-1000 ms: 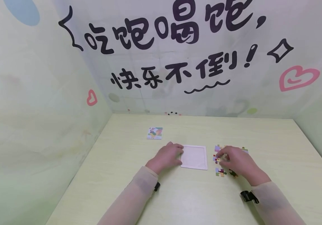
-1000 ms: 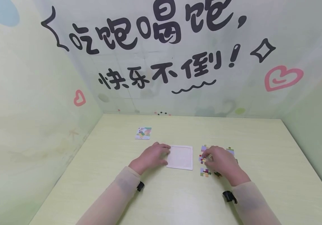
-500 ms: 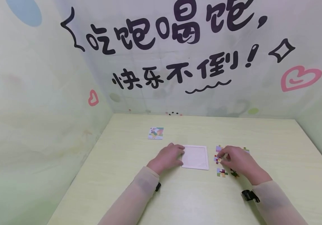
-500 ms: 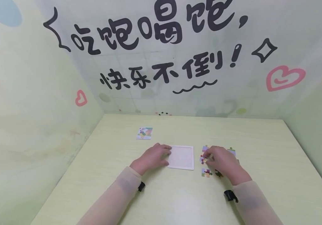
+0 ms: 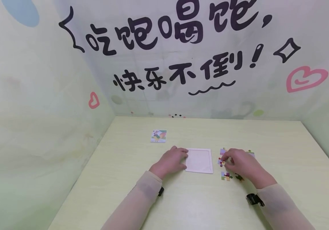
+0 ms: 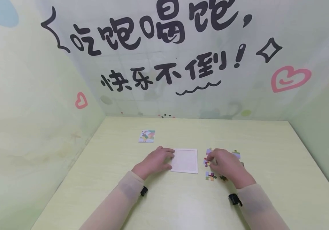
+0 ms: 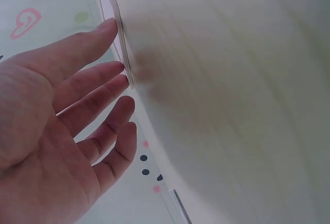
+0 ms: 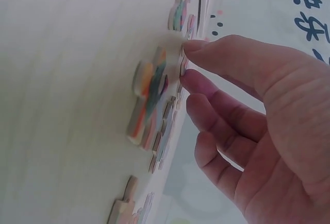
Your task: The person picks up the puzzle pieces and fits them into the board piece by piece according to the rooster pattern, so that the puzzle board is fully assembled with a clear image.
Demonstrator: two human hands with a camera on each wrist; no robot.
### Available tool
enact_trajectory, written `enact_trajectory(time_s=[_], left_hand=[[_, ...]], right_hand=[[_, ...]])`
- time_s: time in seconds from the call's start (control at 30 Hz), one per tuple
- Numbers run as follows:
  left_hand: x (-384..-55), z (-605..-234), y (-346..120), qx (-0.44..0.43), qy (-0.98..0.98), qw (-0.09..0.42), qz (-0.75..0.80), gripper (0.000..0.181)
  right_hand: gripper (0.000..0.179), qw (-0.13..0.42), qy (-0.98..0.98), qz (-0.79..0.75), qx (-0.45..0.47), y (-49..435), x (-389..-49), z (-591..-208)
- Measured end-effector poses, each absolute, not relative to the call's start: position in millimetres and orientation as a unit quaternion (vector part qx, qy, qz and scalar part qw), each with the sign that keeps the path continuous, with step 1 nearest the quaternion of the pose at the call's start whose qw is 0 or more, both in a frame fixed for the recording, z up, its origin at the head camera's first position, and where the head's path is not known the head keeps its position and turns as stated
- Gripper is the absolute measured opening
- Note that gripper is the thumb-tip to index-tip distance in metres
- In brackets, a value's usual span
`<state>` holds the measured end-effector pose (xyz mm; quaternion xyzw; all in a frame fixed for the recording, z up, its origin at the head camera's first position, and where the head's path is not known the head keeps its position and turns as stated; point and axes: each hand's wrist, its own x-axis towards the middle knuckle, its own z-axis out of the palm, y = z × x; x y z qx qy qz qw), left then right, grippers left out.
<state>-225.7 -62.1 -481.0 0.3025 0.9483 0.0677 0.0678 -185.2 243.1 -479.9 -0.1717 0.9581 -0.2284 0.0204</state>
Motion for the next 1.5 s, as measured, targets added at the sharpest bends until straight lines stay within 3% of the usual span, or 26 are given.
enact_trajectory(time_s=[1.07,1.5], left_hand=[[-225.4,-472.3,-62.9,0.302,0.950,0.069,0.044,0.048],[-225.1,-475.4,-62.4,0.302,0.950,0.067,0.031,0.047]], right_hand=[[0.017,-0.010,0.950,-0.231,-0.209,234.9,-192.9,-472.7],[0.016,0.007,0.955,-0.224,-0.194,223.3,-196.5,-469.9]])
